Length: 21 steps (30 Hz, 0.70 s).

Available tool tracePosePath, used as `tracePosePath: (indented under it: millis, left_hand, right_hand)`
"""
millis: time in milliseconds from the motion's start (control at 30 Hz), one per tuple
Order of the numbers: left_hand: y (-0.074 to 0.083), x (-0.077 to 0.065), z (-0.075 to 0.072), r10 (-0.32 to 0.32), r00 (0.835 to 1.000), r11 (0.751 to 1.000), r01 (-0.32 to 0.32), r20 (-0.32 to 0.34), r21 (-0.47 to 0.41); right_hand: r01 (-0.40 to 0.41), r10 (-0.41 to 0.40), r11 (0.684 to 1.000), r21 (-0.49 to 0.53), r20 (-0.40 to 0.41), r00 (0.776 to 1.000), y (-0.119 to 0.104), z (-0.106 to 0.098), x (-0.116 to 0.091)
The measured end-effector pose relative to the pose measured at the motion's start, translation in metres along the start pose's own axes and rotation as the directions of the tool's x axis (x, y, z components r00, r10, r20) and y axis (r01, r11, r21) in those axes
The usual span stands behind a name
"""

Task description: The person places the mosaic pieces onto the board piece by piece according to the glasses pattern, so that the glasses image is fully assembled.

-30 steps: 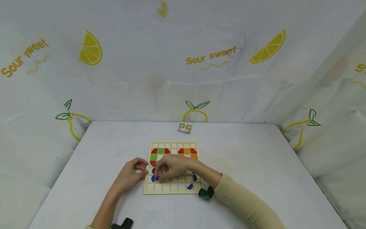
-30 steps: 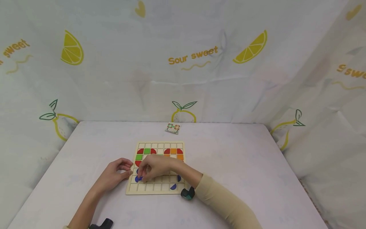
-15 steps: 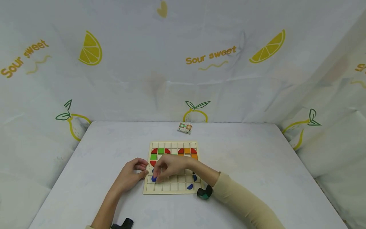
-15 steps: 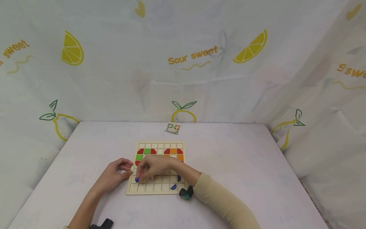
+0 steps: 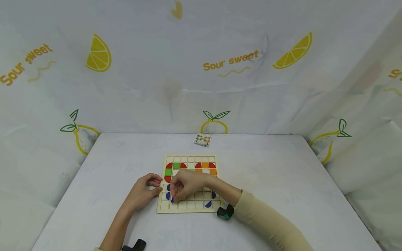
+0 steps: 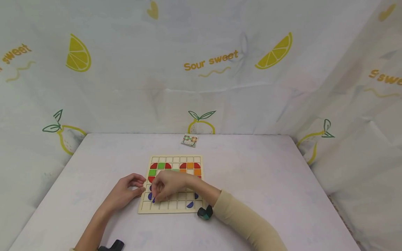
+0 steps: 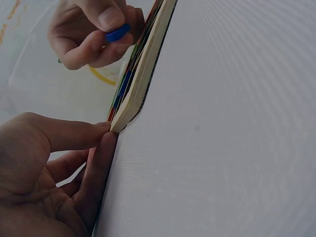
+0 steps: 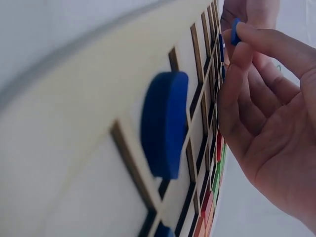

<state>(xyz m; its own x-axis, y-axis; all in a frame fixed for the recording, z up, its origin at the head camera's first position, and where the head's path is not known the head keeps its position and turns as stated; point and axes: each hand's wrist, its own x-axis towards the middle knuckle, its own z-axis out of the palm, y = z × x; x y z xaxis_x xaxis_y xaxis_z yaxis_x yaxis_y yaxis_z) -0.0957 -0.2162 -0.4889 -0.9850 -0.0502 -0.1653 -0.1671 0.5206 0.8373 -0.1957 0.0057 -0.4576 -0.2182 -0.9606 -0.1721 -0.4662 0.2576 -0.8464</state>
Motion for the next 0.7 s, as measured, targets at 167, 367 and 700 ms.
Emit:
tracePosePath:
  millis: [167,367,700]
  left_hand:
    - [-0.001,0.000,0.000,-0.003,1.000,1.000,0.003,0.000,-0.007]
    - [-0.001,0.000,0.000,0.009,1.000,1.000,-0.009,0.002,-0.009]
    - [0.000,-0.001,-0.001,0.009,1.000,1.000,-0.008,0.006,-0.019]
  right_hand:
    - [-0.028,0.025,0.995,-0.099,-0.025,0.999,-0.001,0.005,0.001]
    - [-0.052,0.041,0.979,-0.199,-0.058,0.997,-0.006,0.010,0.002]
    - [0.034,-0.029,0.970,-0.240,0.022,0.999,-0.011,0.014,0.002]
